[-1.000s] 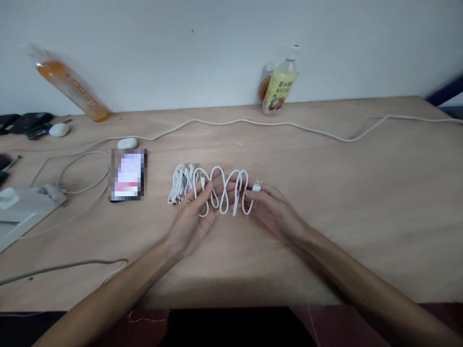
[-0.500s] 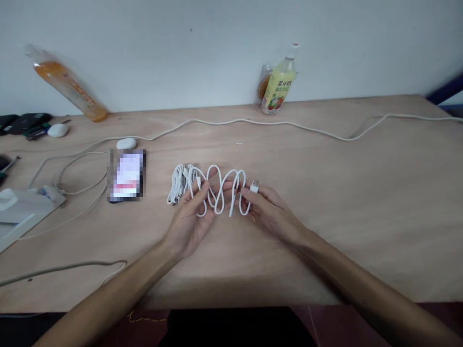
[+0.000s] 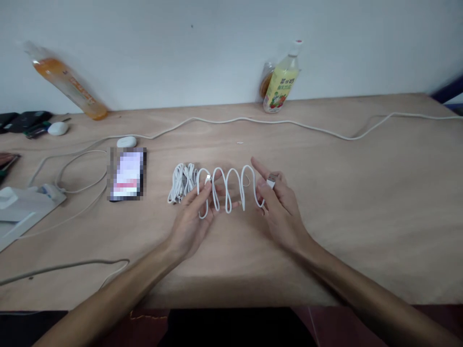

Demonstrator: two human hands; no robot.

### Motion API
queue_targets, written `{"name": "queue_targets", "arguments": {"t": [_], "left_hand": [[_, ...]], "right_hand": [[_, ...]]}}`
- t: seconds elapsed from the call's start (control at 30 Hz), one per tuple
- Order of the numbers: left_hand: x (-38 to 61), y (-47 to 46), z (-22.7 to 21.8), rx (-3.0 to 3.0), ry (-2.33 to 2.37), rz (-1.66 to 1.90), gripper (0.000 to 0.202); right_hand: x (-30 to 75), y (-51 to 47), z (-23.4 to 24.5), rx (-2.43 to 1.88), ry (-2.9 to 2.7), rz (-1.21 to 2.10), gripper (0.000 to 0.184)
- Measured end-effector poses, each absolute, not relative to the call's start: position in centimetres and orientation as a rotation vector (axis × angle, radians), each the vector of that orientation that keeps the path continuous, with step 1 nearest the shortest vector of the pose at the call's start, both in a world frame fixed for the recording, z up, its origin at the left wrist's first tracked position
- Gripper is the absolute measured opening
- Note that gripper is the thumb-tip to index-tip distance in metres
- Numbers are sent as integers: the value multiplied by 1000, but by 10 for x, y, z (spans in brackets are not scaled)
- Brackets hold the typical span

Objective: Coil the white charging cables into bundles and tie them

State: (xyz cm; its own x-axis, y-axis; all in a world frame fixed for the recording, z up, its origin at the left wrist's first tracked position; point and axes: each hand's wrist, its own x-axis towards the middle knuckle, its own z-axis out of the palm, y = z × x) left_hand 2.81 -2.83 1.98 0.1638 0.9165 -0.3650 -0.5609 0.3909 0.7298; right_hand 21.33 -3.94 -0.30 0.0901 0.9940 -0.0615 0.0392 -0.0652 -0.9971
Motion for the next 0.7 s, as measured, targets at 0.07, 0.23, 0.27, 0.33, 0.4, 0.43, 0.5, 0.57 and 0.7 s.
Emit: {"name": "queue_targets", "arguments": {"t": [0.07,0.23,0.27,0.33,0.4,0.43,0.5,0.57,0.7], "left_hand": [[29,-29,22,526,896,1096,20],[31,-30,27,622,889,1025,16],[32,-30,27,632,893,1027,13],[32,-30,26,654,917,1039,8],[31,-31,24,670,943,1047,7],[31,-31,23,679,949,1050,9],[31,-32,21,711,950,1059,13],[31,-33,19,757,948,1070,15],[32,-32,18,823,906,1033,16]], "right_hand": [[211,-40,-1,-1322,-1117,1116,56],[208,-36,2,-1175,-1095,1273,61],[207,-35,2,-1148,-1081,1296,62],[207,-34,2,-1115,-1048,1344,60],[207,-33,2,-1095,-1017,1396,56],[207,-33,3,-1086,-1000,1423,53],[207,-32,4,-1071,-965,1473,46],[207,-32,7,-1057,-916,1521,39],[207,-31,12,-991,-791,1638,38]]}}
